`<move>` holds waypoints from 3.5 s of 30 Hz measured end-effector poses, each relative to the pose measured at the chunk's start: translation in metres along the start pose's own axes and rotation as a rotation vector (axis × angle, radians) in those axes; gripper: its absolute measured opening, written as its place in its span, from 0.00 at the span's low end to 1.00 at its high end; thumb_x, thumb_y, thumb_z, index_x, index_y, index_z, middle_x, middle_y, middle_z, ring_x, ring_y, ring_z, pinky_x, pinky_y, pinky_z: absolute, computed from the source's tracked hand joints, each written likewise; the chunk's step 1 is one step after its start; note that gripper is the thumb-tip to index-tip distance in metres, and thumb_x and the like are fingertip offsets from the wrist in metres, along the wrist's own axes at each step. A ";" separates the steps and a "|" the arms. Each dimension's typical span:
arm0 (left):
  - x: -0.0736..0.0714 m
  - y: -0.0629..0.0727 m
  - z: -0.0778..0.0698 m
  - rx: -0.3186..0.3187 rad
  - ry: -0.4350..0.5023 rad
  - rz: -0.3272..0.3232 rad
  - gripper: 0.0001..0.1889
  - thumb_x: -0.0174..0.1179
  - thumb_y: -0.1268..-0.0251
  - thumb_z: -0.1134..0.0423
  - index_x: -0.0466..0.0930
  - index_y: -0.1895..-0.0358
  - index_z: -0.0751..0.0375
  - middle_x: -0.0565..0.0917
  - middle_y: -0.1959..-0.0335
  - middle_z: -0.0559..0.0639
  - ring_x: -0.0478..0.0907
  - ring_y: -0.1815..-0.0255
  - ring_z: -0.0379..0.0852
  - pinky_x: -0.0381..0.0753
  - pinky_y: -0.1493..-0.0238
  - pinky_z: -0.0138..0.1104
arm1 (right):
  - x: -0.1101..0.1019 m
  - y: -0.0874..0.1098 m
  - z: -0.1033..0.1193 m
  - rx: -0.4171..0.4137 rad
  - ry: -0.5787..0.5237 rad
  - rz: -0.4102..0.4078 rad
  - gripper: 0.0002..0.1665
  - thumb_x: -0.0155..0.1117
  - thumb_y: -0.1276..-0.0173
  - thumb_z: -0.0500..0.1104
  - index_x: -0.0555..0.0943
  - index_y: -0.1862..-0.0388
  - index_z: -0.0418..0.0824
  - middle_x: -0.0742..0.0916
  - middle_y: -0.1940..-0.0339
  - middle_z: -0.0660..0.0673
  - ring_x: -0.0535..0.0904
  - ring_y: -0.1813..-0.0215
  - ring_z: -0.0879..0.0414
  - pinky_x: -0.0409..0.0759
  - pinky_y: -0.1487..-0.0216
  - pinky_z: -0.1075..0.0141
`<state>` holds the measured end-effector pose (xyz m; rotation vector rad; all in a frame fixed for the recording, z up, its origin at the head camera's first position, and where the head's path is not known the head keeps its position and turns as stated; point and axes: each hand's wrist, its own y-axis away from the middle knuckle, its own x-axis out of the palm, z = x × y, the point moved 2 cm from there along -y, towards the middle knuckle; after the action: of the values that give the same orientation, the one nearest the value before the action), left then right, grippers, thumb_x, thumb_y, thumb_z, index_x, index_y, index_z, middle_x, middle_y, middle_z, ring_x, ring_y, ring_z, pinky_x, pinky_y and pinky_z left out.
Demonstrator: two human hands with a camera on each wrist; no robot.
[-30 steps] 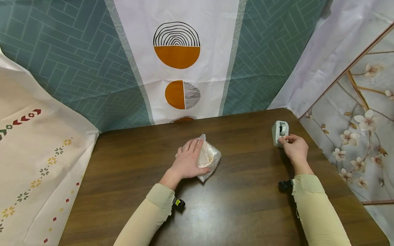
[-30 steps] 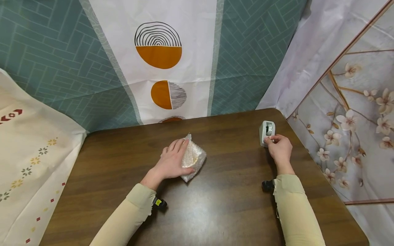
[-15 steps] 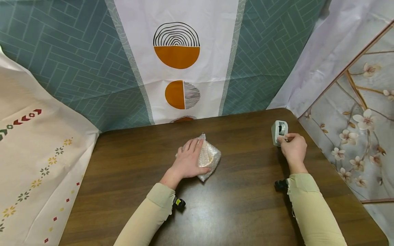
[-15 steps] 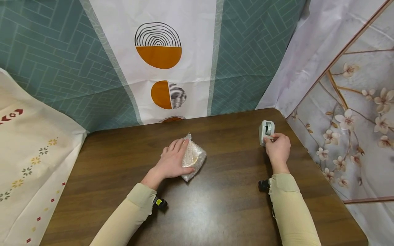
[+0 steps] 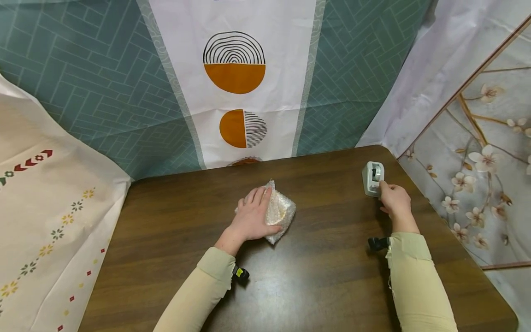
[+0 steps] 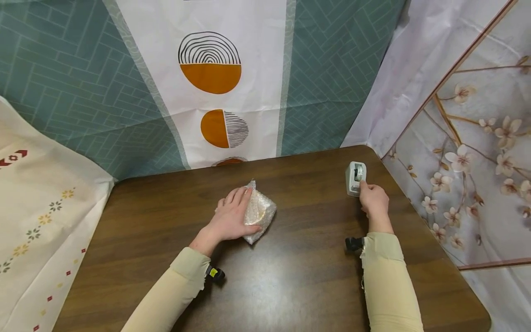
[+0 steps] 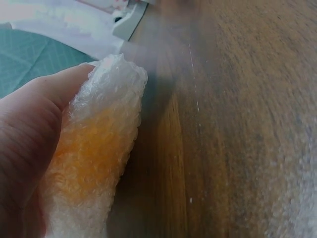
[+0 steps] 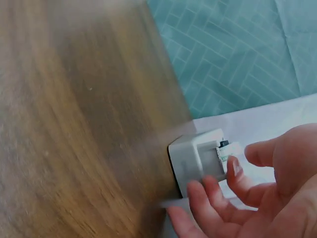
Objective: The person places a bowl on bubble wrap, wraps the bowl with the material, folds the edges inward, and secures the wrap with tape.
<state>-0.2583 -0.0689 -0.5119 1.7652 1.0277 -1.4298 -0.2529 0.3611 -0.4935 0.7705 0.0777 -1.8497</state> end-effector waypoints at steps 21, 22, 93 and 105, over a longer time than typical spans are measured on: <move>0.000 0.001 -0.003 -0.012 0.013 -0.001 0.67 0.66 0.42 0.23 0.41 0.11 0.58 0.53 0.13 0.58 0.51 0.15 0.60 0.62 0.28 0.68 | 0.005 0.001 0.006 0.053 -0.061 -0.046 0.40 0.43 0.12 0.57 0.69 0.22 0.24 0.87 0.50 0.32 0.88 0.70 0.64 0.89 0.61 0.65; 0.000 0.000 -0.003 -0.010 0.017 -0.004 0.67 0.66 0.42 0.23 0.42 0.11 0.58 0.53 0.13 0.58 0.51 0.16 0.61 0.63 0.29 0.68 | 0.005 0.001 0.006 0.062 -0.083 -0.045 0.40 0.44 0.12 0.57 0.68 0.21 0.24 0.86 0.48 0.31 0.88 0.70 0.63 0.89 0.60 0.64; 0.002 -0.001 0.002 -0.008 0.046 0.006 0.67 0.62 0.40 0.22 0.38 0.11 0.58 0.48 0.11 0.56 0.46 0.14 0.60 0.57 0.26 0.70 | -0.022 -0.024 0.020 0.038 -0.273 0.519 0.45 0.52 0.13 0.57 0.55 0.19 0.21 0.89 0.58 0.47 0.90 0.57 0.56 0.88 0.45 0.59; -0.003 0.004 -0.004 -0.017 0.023 0.022 0.66 0.63 0.39 0.23 0.39 0.11 0.59 0.48 0.11 0.56 0.46 0.13 0.60 0.57 0.25 0.68 | -0.023 -0.029 0.012 0.135 -0.341 0.560 0.32 0.48 0.11 0.54 0.59 0.26 0.31 0.91 0.62 0.46 0.91 0.57 0.54 0.88 0.48 0.57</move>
<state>-0.2528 -0.0682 -0.5083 1.7788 1.0266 -1.3868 -0.2786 0.3871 -0.4803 0.4903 -0.4440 -1.4289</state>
